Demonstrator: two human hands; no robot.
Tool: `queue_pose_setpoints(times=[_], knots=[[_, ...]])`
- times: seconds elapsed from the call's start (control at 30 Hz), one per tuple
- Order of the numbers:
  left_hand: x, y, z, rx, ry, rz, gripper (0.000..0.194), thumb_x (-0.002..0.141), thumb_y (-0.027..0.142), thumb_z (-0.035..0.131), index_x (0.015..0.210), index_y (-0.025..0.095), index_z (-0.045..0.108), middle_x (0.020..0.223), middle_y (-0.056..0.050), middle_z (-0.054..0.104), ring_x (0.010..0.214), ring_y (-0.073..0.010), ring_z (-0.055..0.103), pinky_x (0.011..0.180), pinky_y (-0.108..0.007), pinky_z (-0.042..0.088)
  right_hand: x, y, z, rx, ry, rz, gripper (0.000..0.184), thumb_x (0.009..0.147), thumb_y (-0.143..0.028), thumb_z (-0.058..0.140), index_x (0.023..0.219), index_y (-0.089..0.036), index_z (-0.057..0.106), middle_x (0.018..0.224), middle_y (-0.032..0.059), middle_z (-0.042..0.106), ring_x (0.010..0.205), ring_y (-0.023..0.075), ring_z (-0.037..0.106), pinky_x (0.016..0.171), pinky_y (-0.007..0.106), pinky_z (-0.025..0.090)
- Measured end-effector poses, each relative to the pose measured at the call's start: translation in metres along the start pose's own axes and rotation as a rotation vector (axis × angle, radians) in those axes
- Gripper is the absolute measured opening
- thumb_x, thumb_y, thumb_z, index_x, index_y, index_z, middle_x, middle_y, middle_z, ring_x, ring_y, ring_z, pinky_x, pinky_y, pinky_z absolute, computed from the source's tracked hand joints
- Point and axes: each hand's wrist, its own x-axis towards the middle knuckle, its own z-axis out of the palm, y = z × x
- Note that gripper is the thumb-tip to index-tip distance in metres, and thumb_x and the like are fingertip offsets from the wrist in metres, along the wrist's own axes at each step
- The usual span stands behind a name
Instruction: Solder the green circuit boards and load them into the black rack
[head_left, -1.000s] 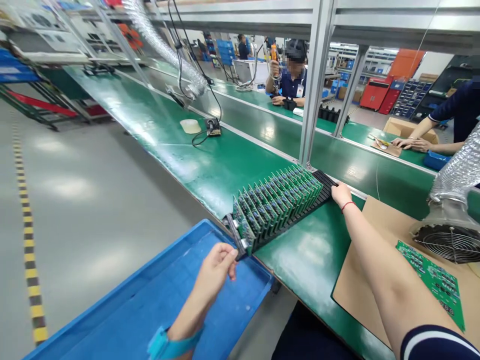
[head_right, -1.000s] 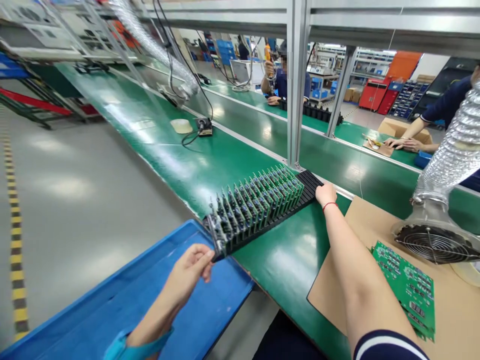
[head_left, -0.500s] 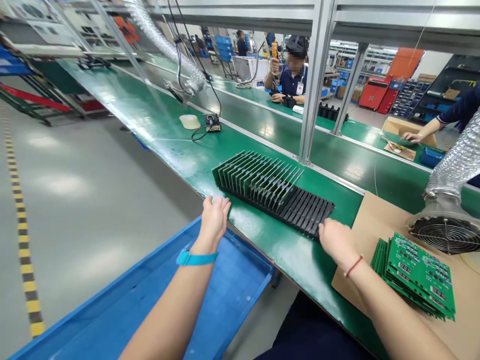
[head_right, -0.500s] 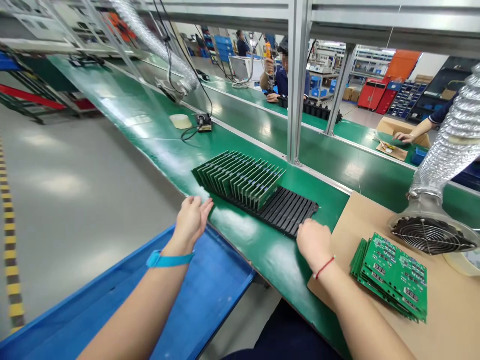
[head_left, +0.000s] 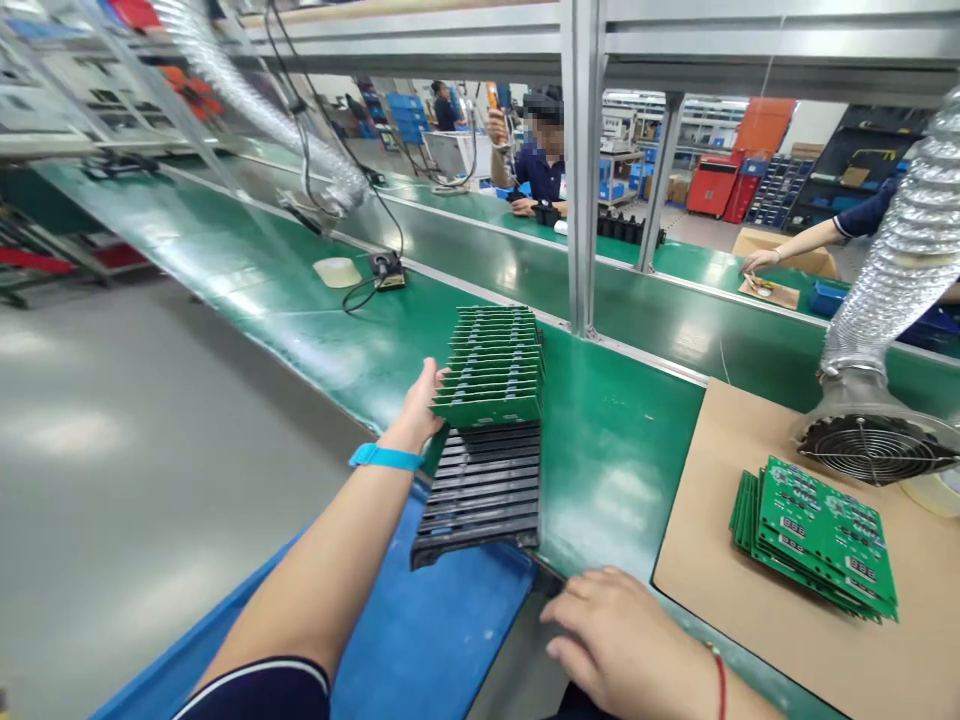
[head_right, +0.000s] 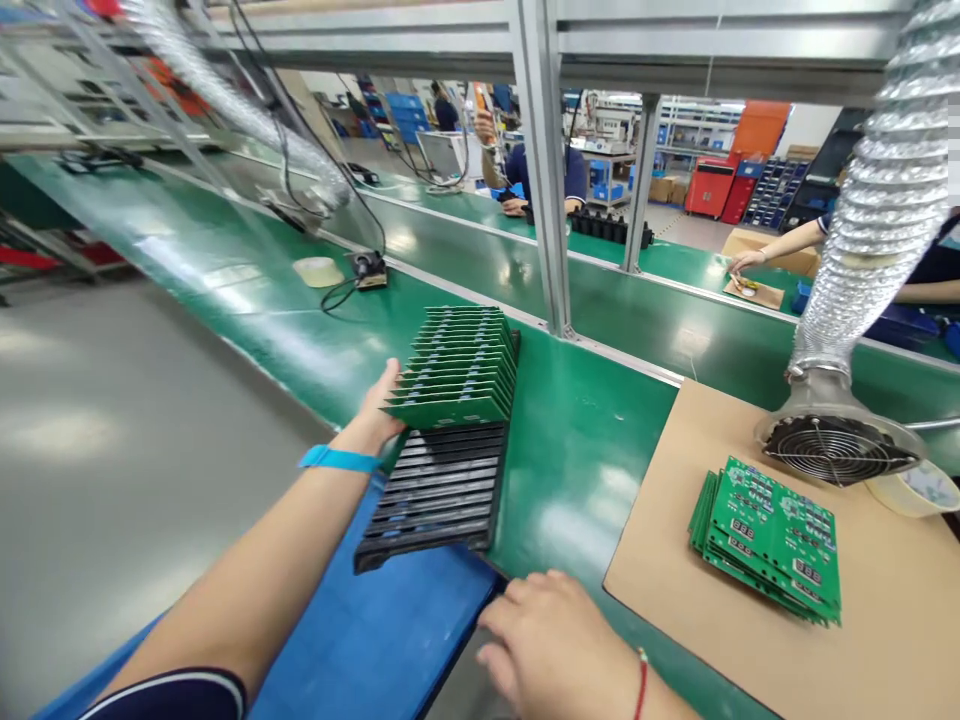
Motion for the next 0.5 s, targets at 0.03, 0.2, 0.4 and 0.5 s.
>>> queue_pose_setpoints(times=[0.03, 0.2, 0.4, 0.5], knots=[[0.003, 0.003, 0.002, 0.016, 0.005, -0.049, 0.048, 0.108, 0.052, 0.041, 0.113, 0.011, 0.068, 0.106, -0.009, 0.076, 0.107, -0.0243, 0.073, 0.1, -0.045, 0.059, -0.013, 0.006, 0.0, 0.049, 0.041, 0.04, 0.019, 0.096, -0.03, 0.062, 0.113, -0.026, 0.07, 0.107, 0.0032, 0.077, 0.1, 0.0223, 0.072, 0.091, 0.035, 0.054], [-0.008, 0.017, 0.005, 0.093, -0.012, -0.119, 0.067, 0.11, 0.054, 0.017, 0.101, 0.012, 0.068, 0.099, -0.011, 0.077, 0.112, -0.0264, 0.069, 0.105, -0.048, 0.055, -0.086, 0.037, 0.004, 0.295, 0.347, 0.115, 0.023, 0.1, -0.027, 0.053, 0.116, -0.029, 0.069, 0.103, 0.0014, 0.077, 0.096, 0.016, 0.073, 0.087, 0.026, 0.057], [-0.084, 0.03, -0.018, 0.137, 0.135, 0.063, 0.076, 0.104, 0.063, 0.0, 0.1, 0.018, 0.06, 0.126, -0.01, 0.073, 0.133, -0.0254, 0.061, 0.124, -0.046, 0.037, -0.181, 0.074, 0.033, 0.488, 0.743, 0.259, 0.024, 0.103, -0.036, 0.049, 0.105, -0.029, 0.072, 0.089, 0.0036, 0.073, 0.083, 0.0154, 0.072, 0.075, 0.023, 0.058], [-0.148, 0.015, -0.027, 0.216, 0.222, 0.109, 0.072, 0.104, 0.063, 0.002, 0.098, 0.019, 0.059, 0.136, -0.009, 0.071, 0.133, -0.0265, 0.062, 0.123, -0.047, 0.041, -0.211, 0.1, 0.047, 0.476, 0.854, 0.298, 0.026, 0.102, -0.04, 0.051, 0.1, -0.028, 0.074, 0.083, 0.0052, 0.071, 0.077, 0.0188, 0.07, 0.071, 0.029, 0.059]])
